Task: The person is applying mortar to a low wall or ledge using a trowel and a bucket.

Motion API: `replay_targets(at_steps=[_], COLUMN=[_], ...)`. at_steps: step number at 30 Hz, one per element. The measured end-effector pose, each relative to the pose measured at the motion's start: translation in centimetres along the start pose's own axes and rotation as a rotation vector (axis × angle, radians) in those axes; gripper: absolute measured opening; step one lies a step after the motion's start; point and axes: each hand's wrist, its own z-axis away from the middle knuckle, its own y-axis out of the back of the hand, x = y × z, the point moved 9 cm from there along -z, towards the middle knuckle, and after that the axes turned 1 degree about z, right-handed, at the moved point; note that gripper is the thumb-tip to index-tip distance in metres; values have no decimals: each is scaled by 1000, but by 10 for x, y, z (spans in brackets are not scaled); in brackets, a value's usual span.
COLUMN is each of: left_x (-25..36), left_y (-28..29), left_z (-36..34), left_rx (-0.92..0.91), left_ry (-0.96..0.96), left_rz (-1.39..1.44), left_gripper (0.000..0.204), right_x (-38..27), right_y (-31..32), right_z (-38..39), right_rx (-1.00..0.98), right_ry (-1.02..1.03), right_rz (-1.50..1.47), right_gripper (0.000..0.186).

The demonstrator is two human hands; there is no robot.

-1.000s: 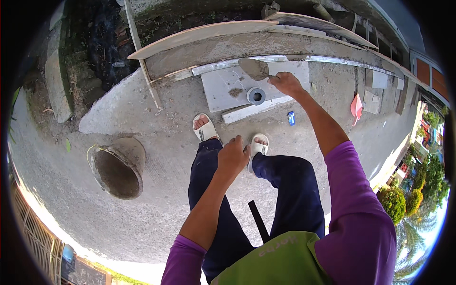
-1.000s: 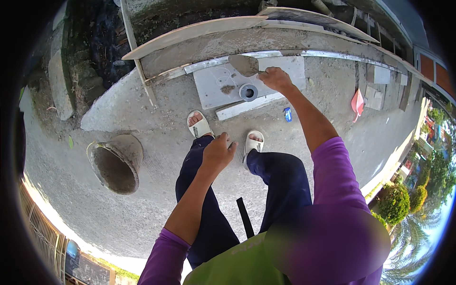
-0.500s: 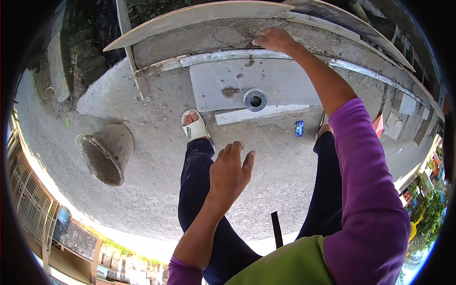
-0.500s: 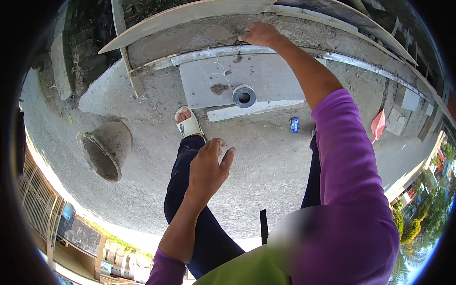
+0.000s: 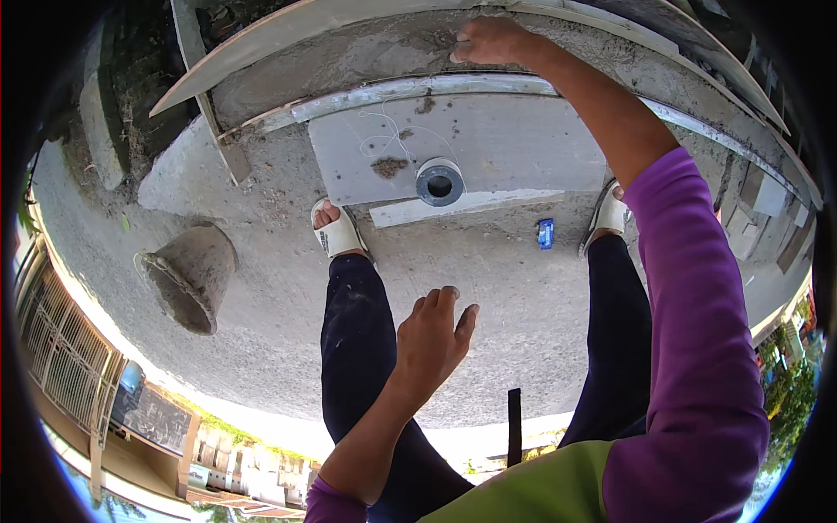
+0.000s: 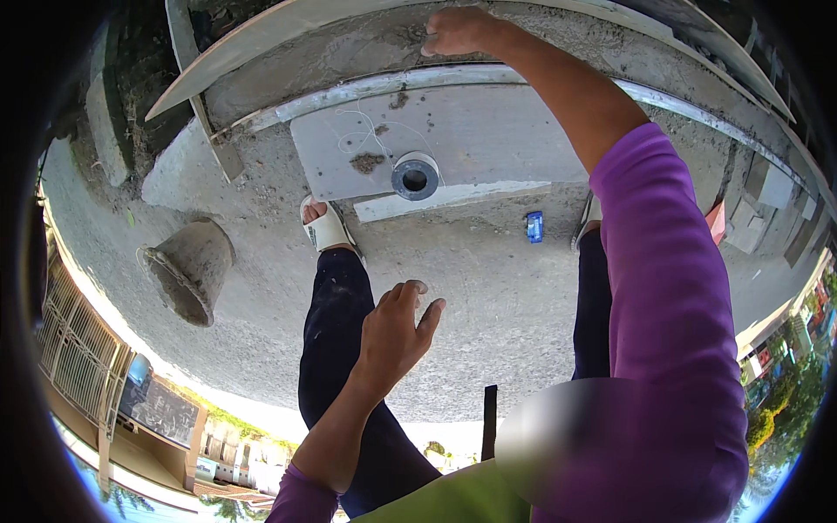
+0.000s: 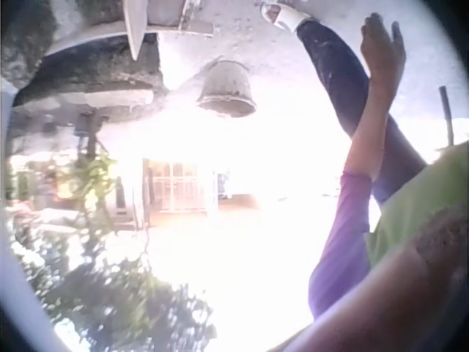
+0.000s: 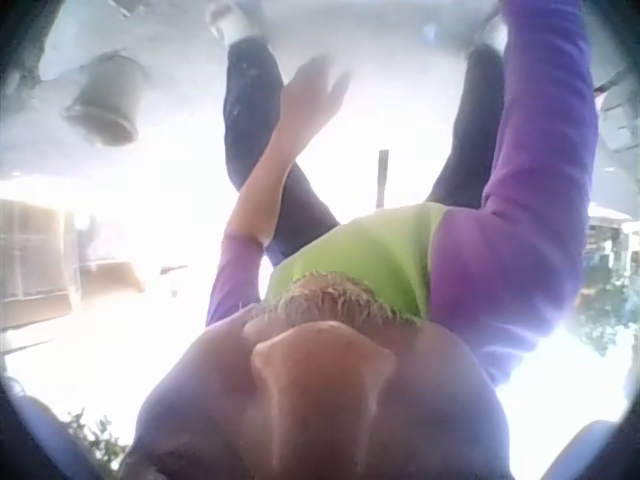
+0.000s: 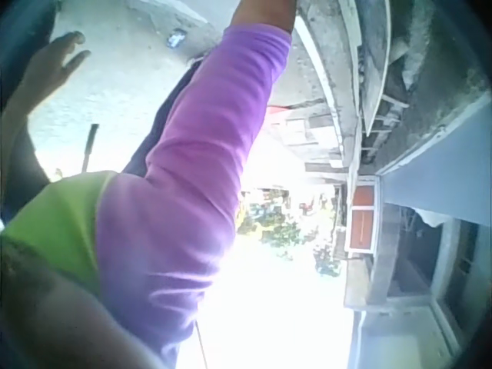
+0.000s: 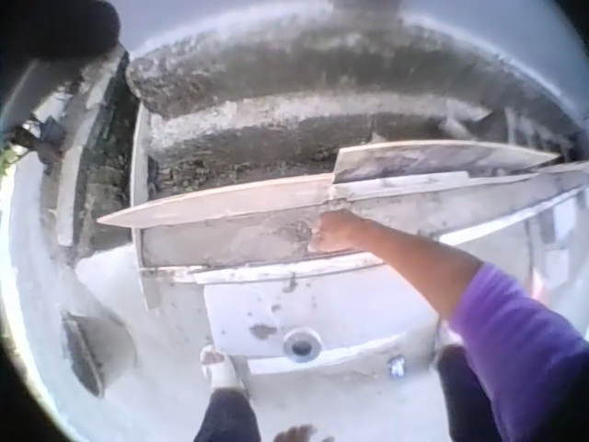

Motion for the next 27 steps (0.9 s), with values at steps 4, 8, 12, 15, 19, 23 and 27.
replay_targets(at_steps=[4, 8, 12, 15, 19, 23, 27], left_x=[1, 1, -2, -1, 1, -6, -14], left_y=[-2, -8, -11, -6, 0, 3, -3], left_z=[-4, -8, -7, -5, -4, -4, -6], left_rx=[-19, -19, -24, -3, -24, -20, 5], left_ry=[16, 16, 9, -24, -17, -9, 3], left_rz=[-23, -27, -42, -29, -35, -21, -18], left_gripper=[33, 33, 33, 33, 34, 33, 33], right_x=[51, 111, 174, 196, 140, 6, -98], right_y=[-4, -11, -14, -1, 16, 27, 29], right_z=[27, 56, 92, 130, 143, 77, 3], right_rx=[-5, -10, 51, 64, 0, 133, 164], right_ry=[1, -41, -112, -143, -223, -89, 24], right_rz=[-15, 37, 56, -16, -88, -136, -245], right_gripper=[68, 61, 52, 49, 49, 57, 50])
